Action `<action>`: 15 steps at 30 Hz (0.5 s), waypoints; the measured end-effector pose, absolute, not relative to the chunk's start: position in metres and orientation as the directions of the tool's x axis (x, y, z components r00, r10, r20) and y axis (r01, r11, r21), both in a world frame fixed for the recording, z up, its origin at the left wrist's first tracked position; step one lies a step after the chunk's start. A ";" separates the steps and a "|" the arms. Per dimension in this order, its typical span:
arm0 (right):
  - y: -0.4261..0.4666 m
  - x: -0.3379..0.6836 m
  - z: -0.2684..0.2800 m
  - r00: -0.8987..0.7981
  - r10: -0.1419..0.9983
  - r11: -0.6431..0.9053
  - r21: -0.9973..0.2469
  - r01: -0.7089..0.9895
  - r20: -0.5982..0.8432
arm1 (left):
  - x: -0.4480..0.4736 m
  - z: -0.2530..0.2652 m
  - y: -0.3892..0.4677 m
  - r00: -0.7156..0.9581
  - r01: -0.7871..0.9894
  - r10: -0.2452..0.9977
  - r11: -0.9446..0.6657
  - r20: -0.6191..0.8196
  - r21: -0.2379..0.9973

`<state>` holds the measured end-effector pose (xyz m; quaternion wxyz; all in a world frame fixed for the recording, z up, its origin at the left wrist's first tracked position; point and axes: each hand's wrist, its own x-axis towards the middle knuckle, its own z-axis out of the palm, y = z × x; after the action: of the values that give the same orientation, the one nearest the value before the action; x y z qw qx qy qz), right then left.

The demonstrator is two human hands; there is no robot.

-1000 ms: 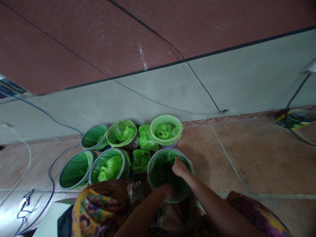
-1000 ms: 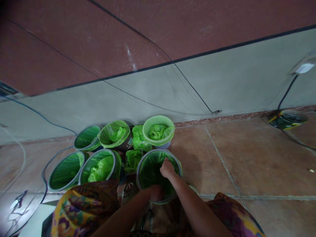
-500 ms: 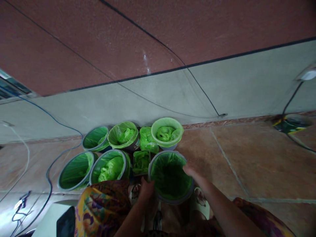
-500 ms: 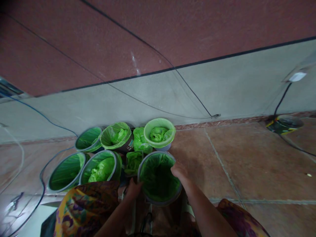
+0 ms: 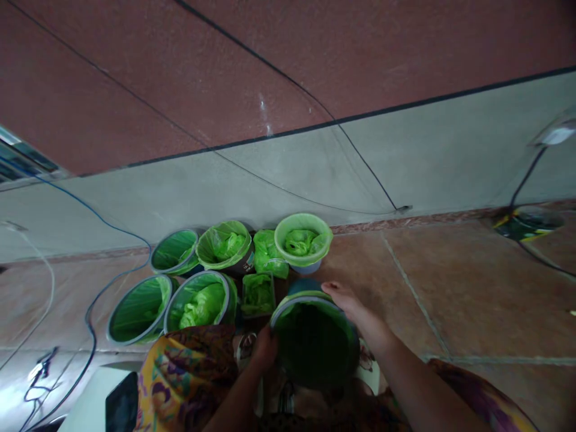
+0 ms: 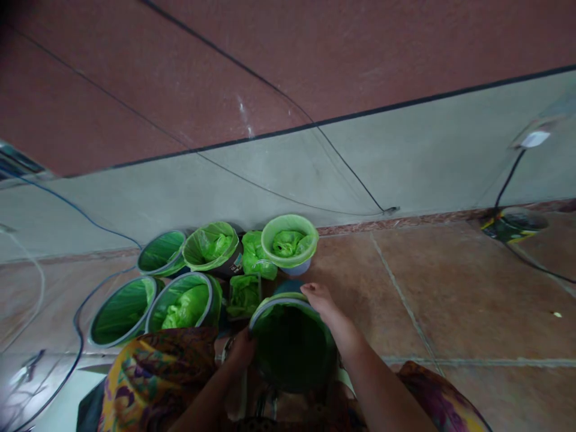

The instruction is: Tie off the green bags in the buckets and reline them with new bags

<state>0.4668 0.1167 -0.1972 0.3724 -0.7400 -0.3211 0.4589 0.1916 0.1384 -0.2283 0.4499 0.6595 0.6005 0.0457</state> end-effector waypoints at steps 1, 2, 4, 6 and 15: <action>0.117 0.464 -0.192 0.352 0.828 -0.508 -0.848 0.147 -0.435 | 0.193 -0.228 0.139 0.322 0.737 0.835 0.074 -0.446 0.671; 0.116 0.462 -0.187 0.335 0.842 -0.498 -0.848 0.180 -0.423 | 0.194 -0.228 0.140 0.360 0.730 0.834 0.027 -0.419 0.683; 0.112 0.458 -0.182 0.315 0.854 -0.490 -0.842 0.225 -0.413 | 0.195 -0.227 0.141 0.396 0.745 0.828 -0.038 -0.396 0.666; 0.107 0.456 -0.182 0.287 0.861 -0.488 -0.841 0.232 -0.420 | 0.196 -0.226 0.140 0.391 0.781 0.826 -0.065 -0.405 0.621; 0.110 0.459 -0.184 0.266 0.855 -0.518 -0.765 0.382 -0.446 | 0.216 -0.199 0.140 0.321 0.908 0.811 -0.116 -0.489 0.404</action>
<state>0.4586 0.1103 -0.1837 0.2664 -0.7497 -0.4123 0.4438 0.2157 0.1400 -0.1990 0.3287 0.7433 0.5781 -0.0734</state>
